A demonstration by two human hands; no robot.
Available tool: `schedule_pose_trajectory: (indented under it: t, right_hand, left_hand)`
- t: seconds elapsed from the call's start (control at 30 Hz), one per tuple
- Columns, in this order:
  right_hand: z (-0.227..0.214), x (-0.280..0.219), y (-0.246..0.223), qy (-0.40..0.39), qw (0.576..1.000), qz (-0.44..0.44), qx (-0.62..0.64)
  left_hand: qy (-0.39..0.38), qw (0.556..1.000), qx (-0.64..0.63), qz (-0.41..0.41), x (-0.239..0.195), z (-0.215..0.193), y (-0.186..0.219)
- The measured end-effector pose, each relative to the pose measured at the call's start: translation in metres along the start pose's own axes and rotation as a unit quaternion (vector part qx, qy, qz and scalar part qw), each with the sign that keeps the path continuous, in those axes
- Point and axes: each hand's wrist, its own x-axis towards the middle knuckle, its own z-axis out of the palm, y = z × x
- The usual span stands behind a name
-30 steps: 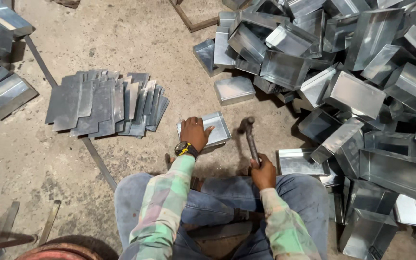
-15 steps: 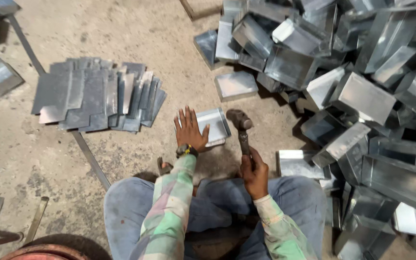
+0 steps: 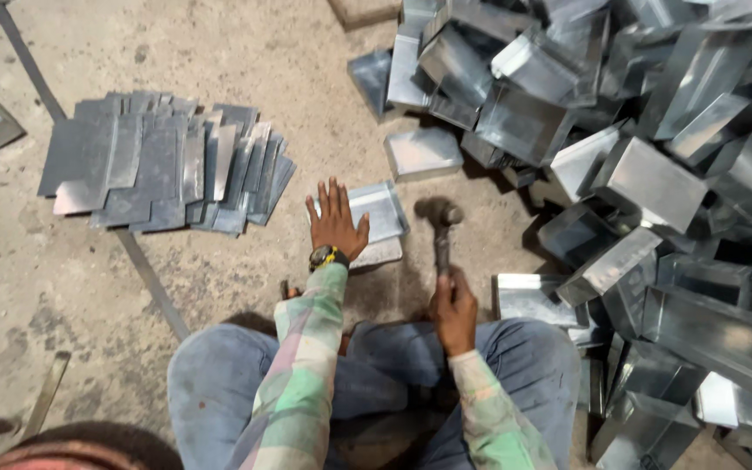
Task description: The person sits on the floor and uses a hammer to shape small metal sheet boxes, striking the edges and folds of the metal to form the rectangular containers.
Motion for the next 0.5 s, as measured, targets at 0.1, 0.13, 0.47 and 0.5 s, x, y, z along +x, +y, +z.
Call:
schedule_pose_trajectory:
  t: [0.1,0.13,0.47,0.5]
  right_hand:
    - [0.004,0.007,0.008,0.025,0.996,-0.065,-0.064]
    - [0.005,0.011,0.019,0.034,0.991,-0.087,-0.097]
    - [-0.008,0.000,-0.050,-0.008,0.986,-0.112,-0.124]
    - [-0.013,-0.002,-0.068,-0.023,0.987,-0.139,-0.071]
  left_hand:
    - [0.023,0.999,0.021,0.011,0.001,-0.002,0.002]
    - [0.017,1.000,0.022,0.008,0.001,-0.004,0.002]
    - [-0.084,0.996,0.027,0.017,-0.021,-0.030,0.011]
    - [-0.108,0.994,0.028,0.009,-0.026,-0.035,0.014]
